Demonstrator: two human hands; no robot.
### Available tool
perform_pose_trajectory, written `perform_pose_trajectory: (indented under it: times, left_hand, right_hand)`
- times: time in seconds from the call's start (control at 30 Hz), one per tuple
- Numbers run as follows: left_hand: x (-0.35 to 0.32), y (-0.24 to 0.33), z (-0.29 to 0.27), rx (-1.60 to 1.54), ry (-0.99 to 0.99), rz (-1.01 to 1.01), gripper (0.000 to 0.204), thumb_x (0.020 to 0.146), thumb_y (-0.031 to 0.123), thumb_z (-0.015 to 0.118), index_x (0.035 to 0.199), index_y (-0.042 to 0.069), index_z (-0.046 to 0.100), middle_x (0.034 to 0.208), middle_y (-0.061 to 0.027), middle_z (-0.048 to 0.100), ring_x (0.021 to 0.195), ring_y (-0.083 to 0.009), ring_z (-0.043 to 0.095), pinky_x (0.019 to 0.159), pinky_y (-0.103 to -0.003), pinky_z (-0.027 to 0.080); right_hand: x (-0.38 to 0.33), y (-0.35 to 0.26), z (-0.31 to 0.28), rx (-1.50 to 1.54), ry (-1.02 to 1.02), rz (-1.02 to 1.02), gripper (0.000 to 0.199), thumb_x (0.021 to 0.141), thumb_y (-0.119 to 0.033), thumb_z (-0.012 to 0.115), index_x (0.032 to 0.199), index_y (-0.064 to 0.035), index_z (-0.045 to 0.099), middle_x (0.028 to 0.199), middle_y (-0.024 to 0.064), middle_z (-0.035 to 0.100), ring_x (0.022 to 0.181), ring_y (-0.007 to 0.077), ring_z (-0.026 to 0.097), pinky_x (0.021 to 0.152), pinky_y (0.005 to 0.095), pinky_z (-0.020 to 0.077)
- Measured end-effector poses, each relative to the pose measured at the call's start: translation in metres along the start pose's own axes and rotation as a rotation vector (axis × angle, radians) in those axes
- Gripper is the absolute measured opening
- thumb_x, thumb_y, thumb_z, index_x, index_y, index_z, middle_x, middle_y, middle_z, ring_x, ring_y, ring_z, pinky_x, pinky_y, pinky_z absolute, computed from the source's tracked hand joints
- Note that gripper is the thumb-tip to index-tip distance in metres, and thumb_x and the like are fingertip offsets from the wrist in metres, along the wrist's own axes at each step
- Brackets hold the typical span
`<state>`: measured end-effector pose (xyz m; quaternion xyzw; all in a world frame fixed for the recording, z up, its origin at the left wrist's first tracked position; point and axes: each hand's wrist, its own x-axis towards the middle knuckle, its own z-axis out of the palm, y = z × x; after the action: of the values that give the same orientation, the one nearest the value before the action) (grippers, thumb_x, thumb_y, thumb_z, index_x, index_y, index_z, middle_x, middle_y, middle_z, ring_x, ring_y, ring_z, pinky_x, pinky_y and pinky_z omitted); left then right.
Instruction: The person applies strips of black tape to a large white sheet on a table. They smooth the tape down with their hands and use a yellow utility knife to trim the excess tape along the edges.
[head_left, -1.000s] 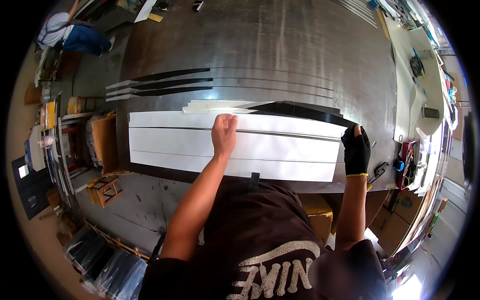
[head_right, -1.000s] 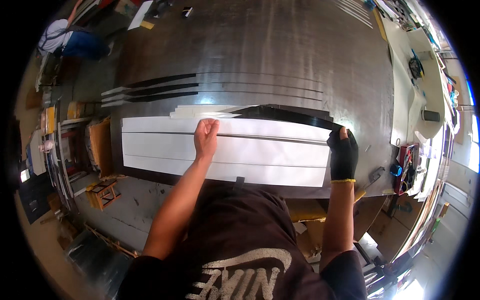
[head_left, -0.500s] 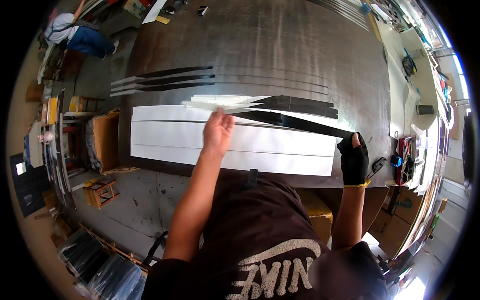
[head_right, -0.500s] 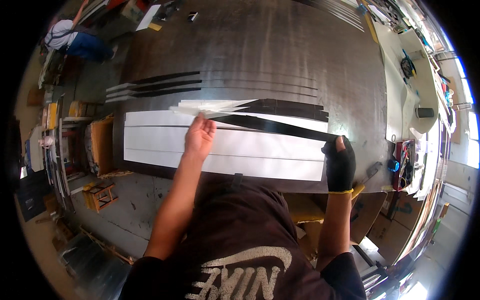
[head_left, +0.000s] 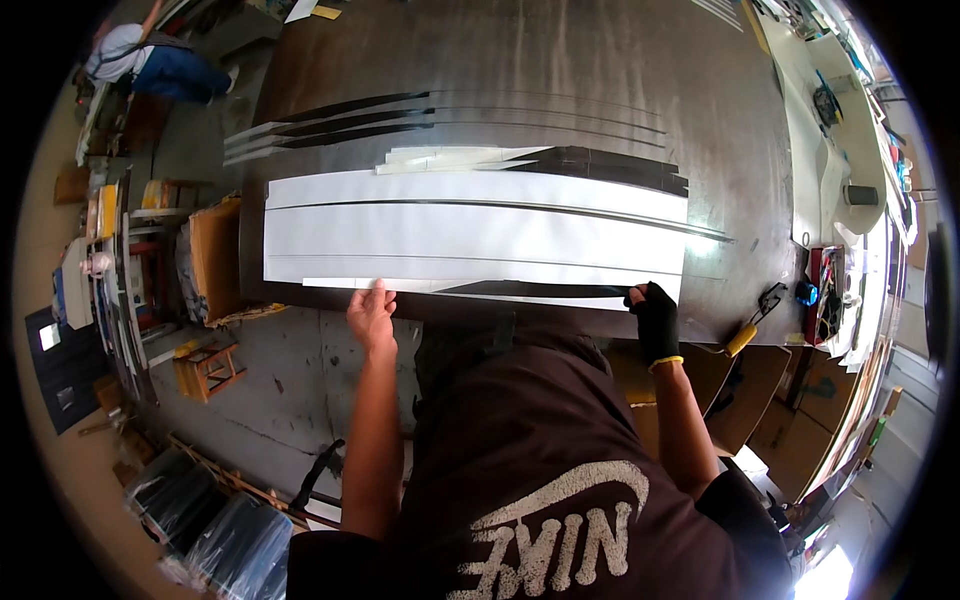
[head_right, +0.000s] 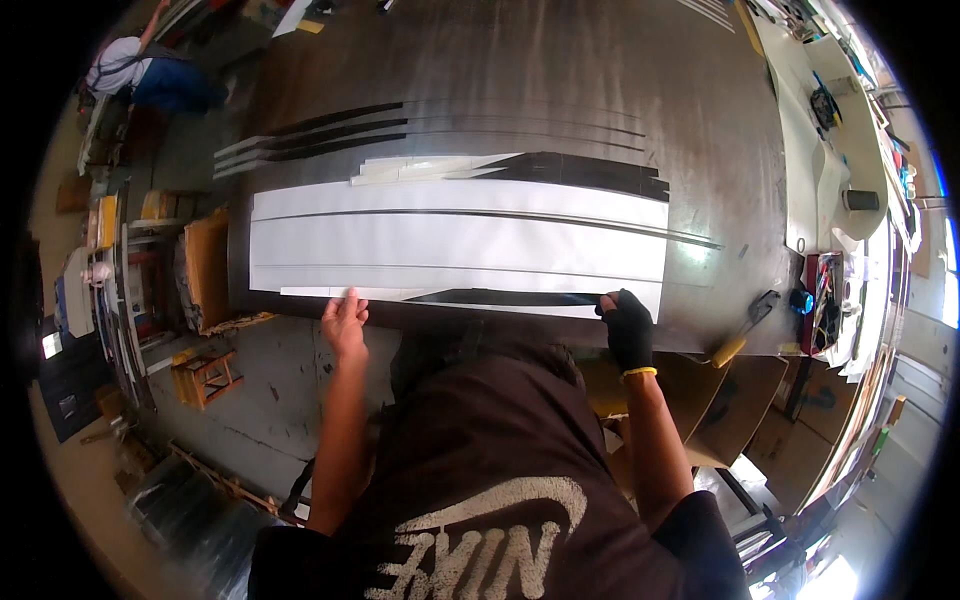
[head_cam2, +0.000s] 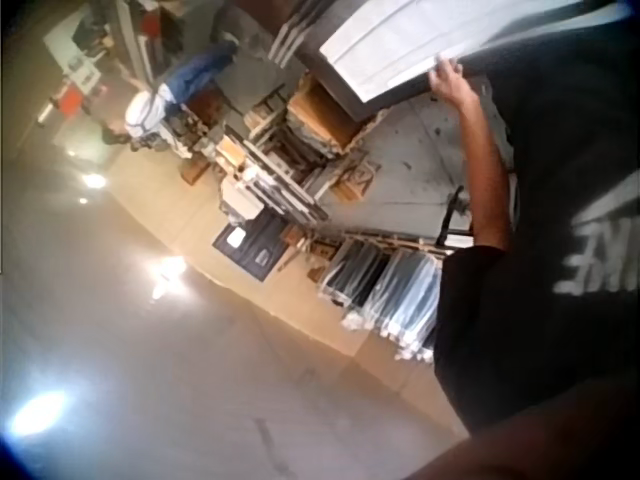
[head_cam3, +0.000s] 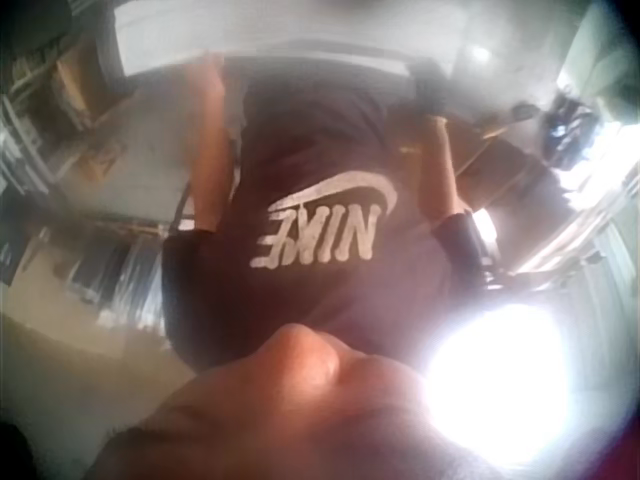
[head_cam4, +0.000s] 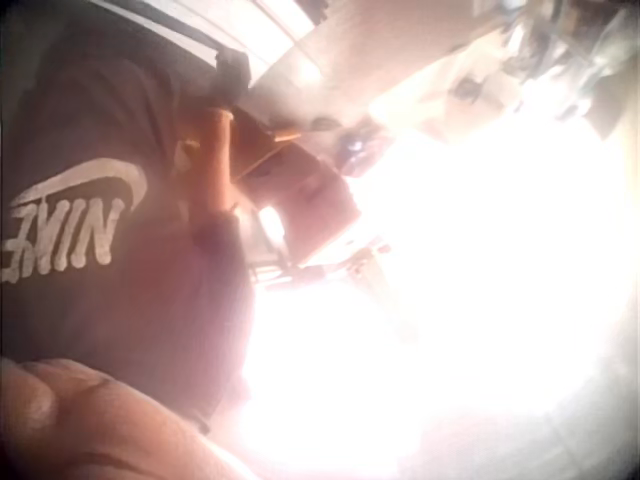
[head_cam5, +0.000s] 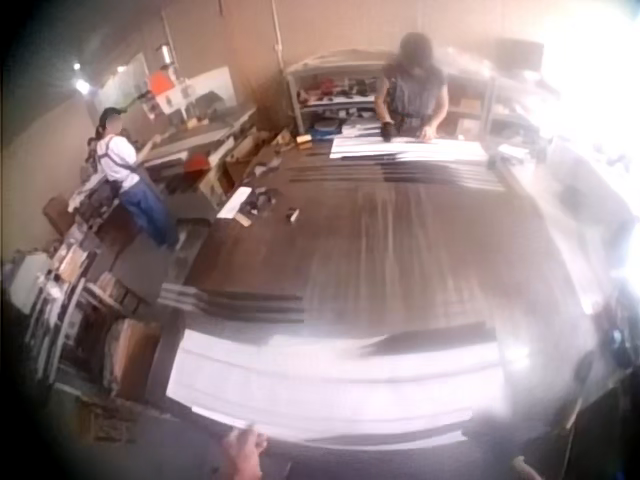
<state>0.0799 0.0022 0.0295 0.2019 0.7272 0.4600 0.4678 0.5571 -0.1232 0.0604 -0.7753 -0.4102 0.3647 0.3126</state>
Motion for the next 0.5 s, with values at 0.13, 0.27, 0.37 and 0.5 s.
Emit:
perform_pose_trajectory:
  times: [0.13, 0.27, 0.37, 0.5]
  left_hand:
    - [0.008, -0.019, -0.004, 0.083, 0.067, 0.012, 0.019, 0.100, 0.017, 0.081, 0.097, 0.004, 0.067, 0.089, -0.0040, 0.073, 0.078, -0.0112, 0.073, 0.061, -0.024, 0.055]
    - [0.003, -0.025, 0.004, 0.195, 0.197, 0.028, 0.025, 0.100, 0.022, 0.082, 0.098, 0.004, 0.065, 0.088, -0.0049, 0.074, 0.077, -0.0117, 0.071, 0.061, -0.026, 0.054]
    - [0.002, -0.041, -0.004, 0.409, 0.194, 0.305, 0.027, 0.100, 0.025, 0.080, 0.103, 0.002, 0.068, 0.088, -0.0063, 0.075, 0.077, -0.0135, 0.070, 0.066, -0.029, 0.055]
    - [-0.039, -0.015, 0.033, 0.565, -0.104, 0.472, 0.027, 0.101, 0.026, 0.078, 0.104, 0.000, 0.074, 0.092, -0.0088, 0.076, 0.083, -0.0203, 0.073, 0.077, -0.037, 0.058]
  right_hand:
    - [-0.003, 0.008, 0.016, -0.080, 0.004, -0.022, 0.025, 0.102, -0.024, 0.067, 0.091, -0.0012, 0.067, 0.082, 0.0155, 0.070, 0.079, 0.0338, 0.070, 0.072, 0.0432, 0.0523]
    - [-0.005, 0.008, 0.023, -0.193, 0.081, 0.013, 0.021, 0.099, -0.022, 0.073, 0.099, -0.0025, 0.067, 0.085, 0.0169, 0.070, 0.081, 0.0361, 0.069, 0.073, 0.0433, 0.0533]
    - [-0.011, 0.001, 0.027, -0.215, 0.185, -0.028, 0.020, 0.097, -0.018, 0.076, 0.105, -0.0037, 0.065, 0.084, 0.0151, 0.069, 0.079, 0.0310, 0.068, 0.072, 0.0405, 0.0538]
    - [-0.019, 0.014, 0.041, -0.205, 0.097, -0.116, 0.021, 0.095, -0.016, 0.078, 0.106, -0.0046, 0.064, 0.086, 0.0163, 0.069, 0.080, 0.0340, 0.071, 0.073, 0.0421, 0.0553]
